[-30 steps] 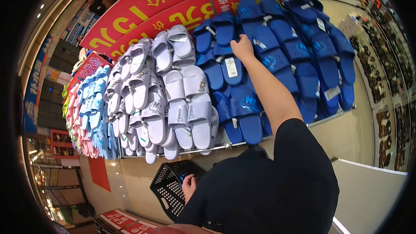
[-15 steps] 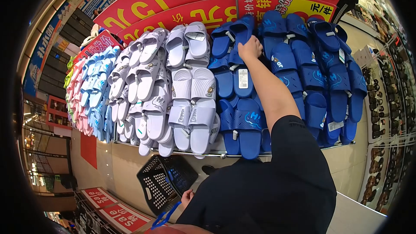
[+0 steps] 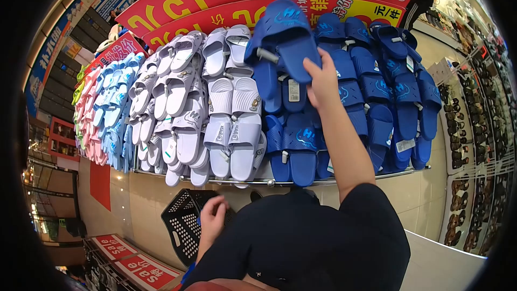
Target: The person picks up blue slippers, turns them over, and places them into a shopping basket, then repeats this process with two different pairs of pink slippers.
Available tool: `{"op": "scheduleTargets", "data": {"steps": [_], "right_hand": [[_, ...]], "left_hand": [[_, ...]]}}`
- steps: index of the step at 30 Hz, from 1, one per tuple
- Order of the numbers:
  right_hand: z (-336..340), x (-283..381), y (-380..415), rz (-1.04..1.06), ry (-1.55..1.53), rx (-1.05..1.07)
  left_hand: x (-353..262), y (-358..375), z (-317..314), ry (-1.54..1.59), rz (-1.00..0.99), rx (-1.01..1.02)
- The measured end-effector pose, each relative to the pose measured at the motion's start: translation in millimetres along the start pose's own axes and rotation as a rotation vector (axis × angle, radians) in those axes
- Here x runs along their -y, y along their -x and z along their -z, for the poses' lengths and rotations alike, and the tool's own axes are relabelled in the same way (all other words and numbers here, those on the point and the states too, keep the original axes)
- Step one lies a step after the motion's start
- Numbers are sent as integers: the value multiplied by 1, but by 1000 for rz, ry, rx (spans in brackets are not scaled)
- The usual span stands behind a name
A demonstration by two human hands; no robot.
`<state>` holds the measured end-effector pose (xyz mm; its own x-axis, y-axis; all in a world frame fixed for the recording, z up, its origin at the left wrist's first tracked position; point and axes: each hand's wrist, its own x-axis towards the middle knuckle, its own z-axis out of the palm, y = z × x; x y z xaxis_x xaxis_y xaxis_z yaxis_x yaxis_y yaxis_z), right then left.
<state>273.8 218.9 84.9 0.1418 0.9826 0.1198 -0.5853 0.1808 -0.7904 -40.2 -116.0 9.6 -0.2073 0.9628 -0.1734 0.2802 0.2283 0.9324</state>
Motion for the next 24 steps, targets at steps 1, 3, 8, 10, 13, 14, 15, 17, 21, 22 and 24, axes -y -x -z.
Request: {"op": "scheduleTargets", "data": {"steps": [1, 3, 8, 10, 13, 14, 15, 17, 21, 22, 24], "right_hand": [[-3, 5, 24, -29, -36, 18], [-3, 10, 71, -160, -153, 50], [2, -5, 170, -371, -315, 99], [4, -11, 192, -334, -256, 123], [12, -12, 217, -254, -97, 138], [16, -11, 223, -263, -81, 156], [22, -8, 229, -272, -64, 173], [38, -15, 238, -278, 53, 241], [39, -17, 243, -407, -73, 353], [42, -24, 242, -428, -178, 369], [37, -29, 239, -433, -299, 315]], "left_hand": [[-5, -17, 1, 148, -55, 40], [-17, -52, -4, 300, -111, 121], [-23, -132, -31, 778, -156, 530], [-39, -126, -41, 837, -269, 548], [-70, -107, -35, 1022, -33, 439], [-75, -104, -33, 1076, 76, 393], [-78, -105, -29, 1019, 25, 420], [-82, -112, -21, 909, -74, 473], [-85, -114, -13, 850, -160, 509], [-87, -115, -11, 836, -186, 534], [-79, -114, -6, 804, -152, 518]]}}
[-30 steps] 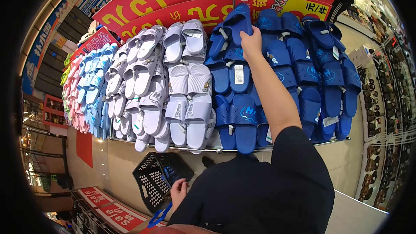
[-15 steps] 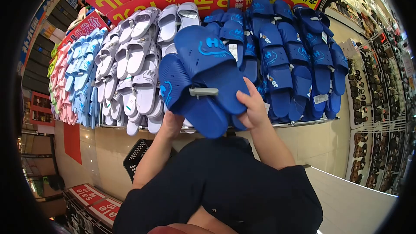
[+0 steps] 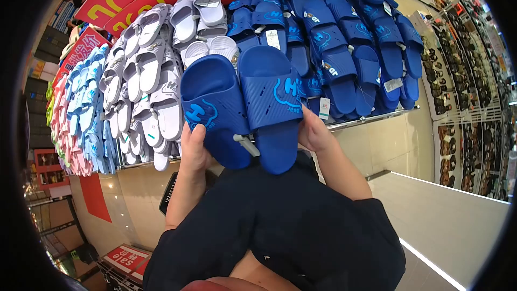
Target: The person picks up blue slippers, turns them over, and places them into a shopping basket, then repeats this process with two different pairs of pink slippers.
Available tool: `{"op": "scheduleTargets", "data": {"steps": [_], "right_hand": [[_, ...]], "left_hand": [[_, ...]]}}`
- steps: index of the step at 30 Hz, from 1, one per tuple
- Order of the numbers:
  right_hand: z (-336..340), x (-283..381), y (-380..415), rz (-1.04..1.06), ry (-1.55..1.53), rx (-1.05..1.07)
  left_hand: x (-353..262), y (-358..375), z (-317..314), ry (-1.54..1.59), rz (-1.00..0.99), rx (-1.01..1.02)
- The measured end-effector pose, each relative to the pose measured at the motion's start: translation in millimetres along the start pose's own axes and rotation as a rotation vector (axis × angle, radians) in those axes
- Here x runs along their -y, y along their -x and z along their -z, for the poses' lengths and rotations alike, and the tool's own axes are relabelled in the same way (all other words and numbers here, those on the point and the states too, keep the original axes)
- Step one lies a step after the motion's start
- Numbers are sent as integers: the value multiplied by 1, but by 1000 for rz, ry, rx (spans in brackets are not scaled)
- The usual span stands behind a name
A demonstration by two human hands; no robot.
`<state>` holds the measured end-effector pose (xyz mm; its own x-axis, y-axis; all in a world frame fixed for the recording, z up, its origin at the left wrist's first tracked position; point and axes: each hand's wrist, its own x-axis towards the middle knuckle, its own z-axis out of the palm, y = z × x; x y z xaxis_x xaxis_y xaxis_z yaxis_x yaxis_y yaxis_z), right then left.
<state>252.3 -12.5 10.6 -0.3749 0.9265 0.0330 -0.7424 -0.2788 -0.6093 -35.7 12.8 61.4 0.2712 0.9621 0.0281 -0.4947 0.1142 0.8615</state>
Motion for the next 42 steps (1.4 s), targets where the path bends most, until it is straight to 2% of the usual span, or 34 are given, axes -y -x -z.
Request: {"op": "scheduleTargets", "data": {"steps": [4, 7, 11, 17, 18, 22, 25, 26, 28, 30, 33, 34, 35, 38, 39, 42], "right_hand": [[-23, -3, -31, -23, 111, -485], [-21, -2, -40, -38, 214, -367], [-29, -11, -50, -111, 174, -246], [-49, -23, -71, -190, 116, -237], [-53, -25, -74, -198, 92, -246], [-59, -24, -81, -249, 166, -156], [-66, -26, -87, -201, 305, -73], [-69, -26, -88, -193, 331, -56], [-76, -30, -91, -172, 380, -25], [-90, -33, -93, -118, 480, 60], [-133, -37, -86, -12, 523, 173], [-143, -29, -82, 18, 834, 268], [-152, -21, -78, 48, 1145, 364], [-177, -25, -72, 93, 1226, 587], [-178, -30, -70, 220, 1264, 657], [-173, -48, -68, 293, 1134, 762]], "left_hand": [[-7, 10, -1, -26, 13, -3], [-9, 17, -3, -7, -20, -52], [-2, 30, 9, 150, -27, -126], [-3, 43, 5, 7, -172, -380], [-3, 48, 8, 38, -176, -356], [7, 61, 11, 94, -182, -521], [2, 80, 7, -442, -119, -640], [-5, 89, 1, -335, -3, -640], [-2, 101, -10, -422, -66, -558], [4, 108, -1, -576, 28, -481], [-15, 91, -16, -223, -24, -459], [-12, 80, -2, -227, -89, -376], [-9, 76, -2, -285, -27, -443], [-13, 65, 13, -95, 1, -414], [-14, 66, 18, -15, 14, -402], [-17, 69, 26, 143, 49, -374]]}}
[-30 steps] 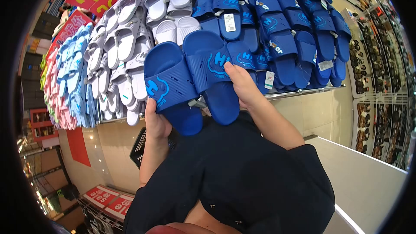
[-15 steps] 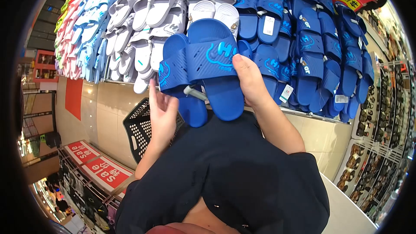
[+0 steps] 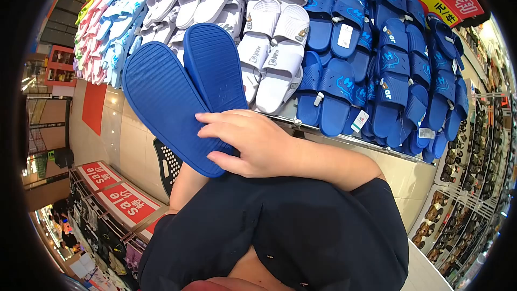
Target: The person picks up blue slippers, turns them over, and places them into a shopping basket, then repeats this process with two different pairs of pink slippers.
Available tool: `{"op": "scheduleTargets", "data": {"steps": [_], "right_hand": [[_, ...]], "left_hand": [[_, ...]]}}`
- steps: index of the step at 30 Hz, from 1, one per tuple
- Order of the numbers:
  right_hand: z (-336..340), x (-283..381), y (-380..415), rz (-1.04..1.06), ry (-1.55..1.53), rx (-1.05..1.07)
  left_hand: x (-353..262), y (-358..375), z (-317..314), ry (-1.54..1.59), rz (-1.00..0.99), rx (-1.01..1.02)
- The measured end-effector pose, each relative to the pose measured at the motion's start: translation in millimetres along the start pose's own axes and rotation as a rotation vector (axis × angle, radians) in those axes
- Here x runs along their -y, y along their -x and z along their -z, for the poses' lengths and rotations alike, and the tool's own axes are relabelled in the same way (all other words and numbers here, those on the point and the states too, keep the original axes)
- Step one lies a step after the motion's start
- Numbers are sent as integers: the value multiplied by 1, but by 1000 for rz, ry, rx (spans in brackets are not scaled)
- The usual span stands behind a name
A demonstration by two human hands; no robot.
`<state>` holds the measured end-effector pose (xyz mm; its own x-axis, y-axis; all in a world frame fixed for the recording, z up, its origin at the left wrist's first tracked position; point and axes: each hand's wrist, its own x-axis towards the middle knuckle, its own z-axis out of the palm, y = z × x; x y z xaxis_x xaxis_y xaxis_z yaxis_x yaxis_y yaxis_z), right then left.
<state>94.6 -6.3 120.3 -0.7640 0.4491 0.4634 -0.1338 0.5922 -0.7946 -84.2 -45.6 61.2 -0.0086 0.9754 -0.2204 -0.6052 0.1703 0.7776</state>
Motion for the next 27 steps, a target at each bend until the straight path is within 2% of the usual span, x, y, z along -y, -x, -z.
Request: {"op": "scheduleTargets", "data": {"steps": [3, 5, 7, 8, 11, 12, 14, 15, 16, 17, 19, 21, 22, 23, 25, 26, 27], "right_hand": [[9, -8, 9, -24, -14, -223], [19, -36, 16, -145, 67, -364], [26, -50, 14, -250, 99, -402], [30, -55, 14, -193, 223, -319], [25, -68, 14, -222, 132, -180], [24, -77, 18, -236, -113, -37], [15, -82, 25, -320, -369, 173], [10, -83, 29, -361, -498, 279], [3, -83, 30, -301, -567, 386], [-10, -81, 28, -345, -752, 408], [-13, -72, 27, -316, -550, 458], [-18, -70, 23, -632, -581, 672], [-16, -63, 22, -472, -587, 538], [-13, -60, 20, -461, -714, 480], [-2, -55, 18, -434, -958, 346], [5, -49, 17, -523, -1112, 282], [10, -48, 14, -517, -1076, 235]], "left_hand": [[1, -2, 11, 116, 29, -18], [-3, 0, 13, 230, -2, -15], [-14, 5, 6, 407, -46, 29], [-18, 7, 3, 493, -63, 55], [-17, 8, 10, 531, -25, 107], [-15, 7, 13, 471, -4, 38], [-11, 2, 18, 353, 32, -95], [-10, 2, 19, 406, 17, -70], [-11, 1, 20, 458, 0, -43], [-11, -1, 20, 509, -18, -12], [-13, -2, 20, 614, -48, 47], [-15, -2, 19, 632, -118, 46], [-18, -2, 17, 598, -172, 17], [-21, -1, 15, 563, -225, -9], [-29, 5, 9, 303, -254, -106], [-30, 8, 7, 174, -265, -147], [-29, 8, 9, 190, -263, -79]]}}
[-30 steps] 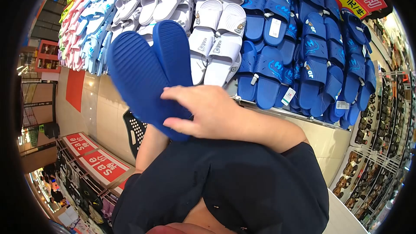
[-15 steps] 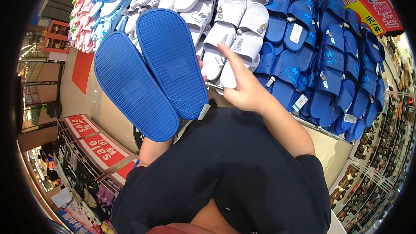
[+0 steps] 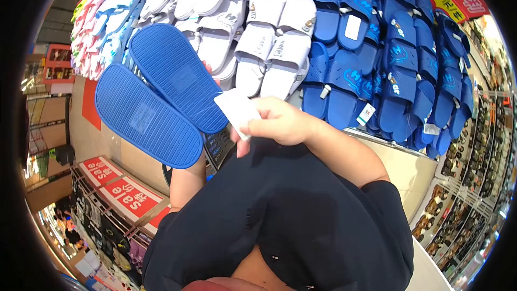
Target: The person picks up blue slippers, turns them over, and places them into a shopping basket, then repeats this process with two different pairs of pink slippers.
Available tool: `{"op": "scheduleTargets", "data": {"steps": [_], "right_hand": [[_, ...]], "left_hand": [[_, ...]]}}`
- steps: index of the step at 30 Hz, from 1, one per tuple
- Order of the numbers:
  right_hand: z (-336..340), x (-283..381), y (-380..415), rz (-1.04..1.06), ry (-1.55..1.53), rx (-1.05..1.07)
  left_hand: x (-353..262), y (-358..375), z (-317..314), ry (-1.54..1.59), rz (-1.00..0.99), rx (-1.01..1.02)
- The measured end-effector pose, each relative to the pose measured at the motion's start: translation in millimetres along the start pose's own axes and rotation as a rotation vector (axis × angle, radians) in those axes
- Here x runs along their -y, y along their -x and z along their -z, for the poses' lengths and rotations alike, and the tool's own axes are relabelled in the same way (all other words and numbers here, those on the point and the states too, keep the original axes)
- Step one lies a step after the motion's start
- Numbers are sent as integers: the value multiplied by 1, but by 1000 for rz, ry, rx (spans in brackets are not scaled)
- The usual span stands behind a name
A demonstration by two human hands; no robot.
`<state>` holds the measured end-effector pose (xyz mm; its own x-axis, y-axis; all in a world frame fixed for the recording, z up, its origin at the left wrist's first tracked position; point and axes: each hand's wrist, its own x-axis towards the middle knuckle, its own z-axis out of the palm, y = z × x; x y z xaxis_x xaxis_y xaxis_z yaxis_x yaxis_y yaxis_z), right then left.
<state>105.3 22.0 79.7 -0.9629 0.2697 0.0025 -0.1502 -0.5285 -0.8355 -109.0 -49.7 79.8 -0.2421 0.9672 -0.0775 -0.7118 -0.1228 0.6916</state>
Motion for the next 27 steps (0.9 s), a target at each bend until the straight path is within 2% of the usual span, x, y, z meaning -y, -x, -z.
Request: {"op": "scheduleTargets", "data": {"steps": [2, 3, 5, 12, 15, 18, 21, 24, 27], "right_hand": [[-1, 17, -2, -37, 166, -68], [-2, 18, -2, -44, 178, -85], [-4, 19, -3, -63, 198, -104], [2, 11, 0, -57, 68, -132], [5, 7, 2, -61, 43, -111], [5, 4, 3, -64, 16, -101], [3, 3, 6, -82, -13, -100], [2, 3, 9, -105, -31, -112], [2, 3, 11, -108, 10, -111]], "left_hand": [[3, 1, 5, 53, 10, 122], [12, 4, -8, 34, -56, -12], [16, 2, -9, 87, -32, 34], [18, 0, -5, 166, 49, 31], [20, -1, -4, 92, 13, 71], [20, 0, -8, 183, 34, 40], [18, -2, -2, 147, 108, 83], [14, 3, -16, 139, 101, -42], [12, 0, 4, 196, 134, 126]]}}
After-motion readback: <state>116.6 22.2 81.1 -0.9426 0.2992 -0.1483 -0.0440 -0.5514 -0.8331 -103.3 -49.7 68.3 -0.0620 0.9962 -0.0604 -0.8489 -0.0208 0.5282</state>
